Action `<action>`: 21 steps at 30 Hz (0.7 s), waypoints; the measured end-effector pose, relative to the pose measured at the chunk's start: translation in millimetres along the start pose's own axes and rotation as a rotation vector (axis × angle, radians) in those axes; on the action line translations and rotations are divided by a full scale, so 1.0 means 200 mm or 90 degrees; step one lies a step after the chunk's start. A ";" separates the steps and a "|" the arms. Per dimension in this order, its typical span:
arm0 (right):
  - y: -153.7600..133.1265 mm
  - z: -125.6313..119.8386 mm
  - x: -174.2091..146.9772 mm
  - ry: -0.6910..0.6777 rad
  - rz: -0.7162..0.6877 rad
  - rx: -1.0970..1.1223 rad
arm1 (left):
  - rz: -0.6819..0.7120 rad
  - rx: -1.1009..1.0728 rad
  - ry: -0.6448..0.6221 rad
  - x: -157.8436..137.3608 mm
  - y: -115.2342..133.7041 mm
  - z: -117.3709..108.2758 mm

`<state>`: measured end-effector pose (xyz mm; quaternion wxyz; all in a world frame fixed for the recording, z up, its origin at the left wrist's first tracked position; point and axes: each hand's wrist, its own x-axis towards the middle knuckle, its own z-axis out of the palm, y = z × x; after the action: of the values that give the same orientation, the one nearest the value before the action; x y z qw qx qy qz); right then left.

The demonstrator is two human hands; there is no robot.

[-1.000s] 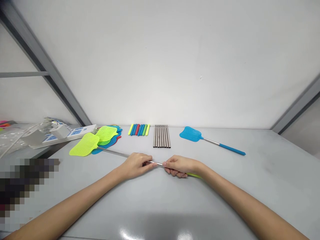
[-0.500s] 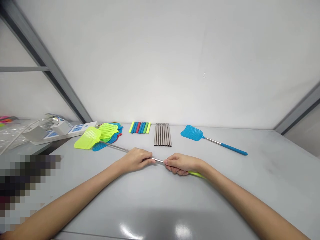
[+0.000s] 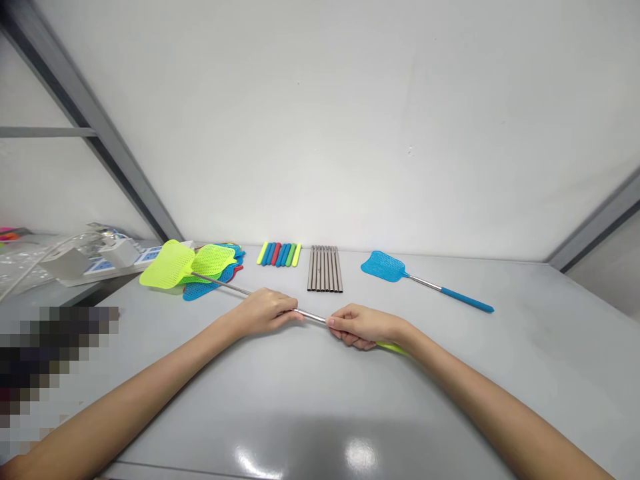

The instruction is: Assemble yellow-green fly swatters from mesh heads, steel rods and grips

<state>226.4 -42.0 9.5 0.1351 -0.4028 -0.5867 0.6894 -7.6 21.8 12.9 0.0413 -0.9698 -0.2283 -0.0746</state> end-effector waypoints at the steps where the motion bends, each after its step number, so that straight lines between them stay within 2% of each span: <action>1: 0.00 0.00 0.00 0.001 -0.002 -0.001 | 0.001 0.002 0.000 0.00 -0.01 0.00; 21: 0.00 0.00 -0.01 0.023 0.002 -0.002 | -0.001 0.016 0.008 -0.02 -0.08 0.00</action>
<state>227.2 -43.4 11.0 0.1437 -0.4163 -0.5848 0.6812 -18.7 34.5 12.8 0.0550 -0.9686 -0.2299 -0.0776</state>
